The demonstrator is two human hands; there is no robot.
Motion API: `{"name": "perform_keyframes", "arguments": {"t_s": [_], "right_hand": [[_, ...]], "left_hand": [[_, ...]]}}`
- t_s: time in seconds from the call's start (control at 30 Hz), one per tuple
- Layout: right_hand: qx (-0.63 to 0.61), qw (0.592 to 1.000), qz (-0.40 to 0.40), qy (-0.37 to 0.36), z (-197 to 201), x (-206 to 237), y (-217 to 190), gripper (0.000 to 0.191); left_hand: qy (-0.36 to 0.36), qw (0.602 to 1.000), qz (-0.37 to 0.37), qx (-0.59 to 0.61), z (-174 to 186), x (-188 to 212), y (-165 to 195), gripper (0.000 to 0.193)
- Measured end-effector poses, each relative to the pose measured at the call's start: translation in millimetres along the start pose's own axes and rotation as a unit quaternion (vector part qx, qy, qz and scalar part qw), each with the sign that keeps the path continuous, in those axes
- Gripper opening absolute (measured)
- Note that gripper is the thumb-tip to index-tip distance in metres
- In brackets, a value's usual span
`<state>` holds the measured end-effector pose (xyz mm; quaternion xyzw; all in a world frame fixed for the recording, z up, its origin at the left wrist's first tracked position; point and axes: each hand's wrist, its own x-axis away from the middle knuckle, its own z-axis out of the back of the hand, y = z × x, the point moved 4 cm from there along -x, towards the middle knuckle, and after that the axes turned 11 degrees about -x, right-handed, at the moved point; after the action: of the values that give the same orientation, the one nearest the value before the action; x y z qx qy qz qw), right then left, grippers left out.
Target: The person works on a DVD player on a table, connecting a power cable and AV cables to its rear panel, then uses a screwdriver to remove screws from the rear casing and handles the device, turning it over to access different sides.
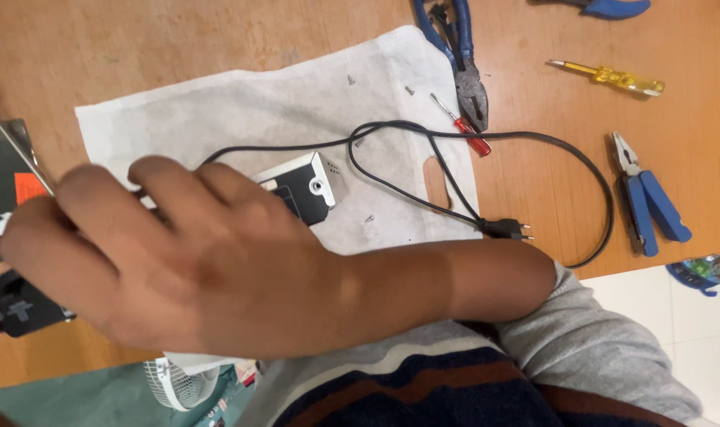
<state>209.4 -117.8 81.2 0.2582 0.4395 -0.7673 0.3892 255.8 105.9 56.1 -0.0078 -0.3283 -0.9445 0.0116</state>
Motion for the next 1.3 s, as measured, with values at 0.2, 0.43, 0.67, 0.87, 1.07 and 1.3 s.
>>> {"name": "perform_keyframes", "arguments": {"t_s": [0.2,0.43,0.67,0.87,1.07,1.3], "right_hand": [[-0.022,0.999,-0.039,-0.012,2.1,-2.2,-4.0,0.01],[-0.105,0.989,-0.104,-0.005,3.1,-5.9,-13.2,0.011],[-0.111,0.987,-0.113,-0.035,1.8,-1.9,-13.7,0.023],[-0.11,0.986,-0.107,-0.062,-3.1,7.0,-14.9,0.021],[-0.103,0.985,-0.114,-0.072,-9.1,10.5,-16.8,0.022],[-0.146,0.98,-0.121,-0.06,-0.3,6.6,-16.4,0.015]], "left_hand": [[-0.192,0.976,-0.104,-0.006,-44.0,-84.7,40.9,0.012],[-0.303,0.901,-0.311,-0.001,-147.6,-107.0,87.6,0.016],[-0.29,0.873,-0.392,0.018,-173.3,-108.4,109.9,0.022],[-0.28,0.859,-0.399,-0.155,-175.6,-97.1,114.6,0.032],[-0.309,0.89,-0.286,-0.177,-178.7,-93.5,118.1,0.033],[-0.355,0.905,-0.206,-0.11,-169.8,-88.1,119.7,0.041]]}}
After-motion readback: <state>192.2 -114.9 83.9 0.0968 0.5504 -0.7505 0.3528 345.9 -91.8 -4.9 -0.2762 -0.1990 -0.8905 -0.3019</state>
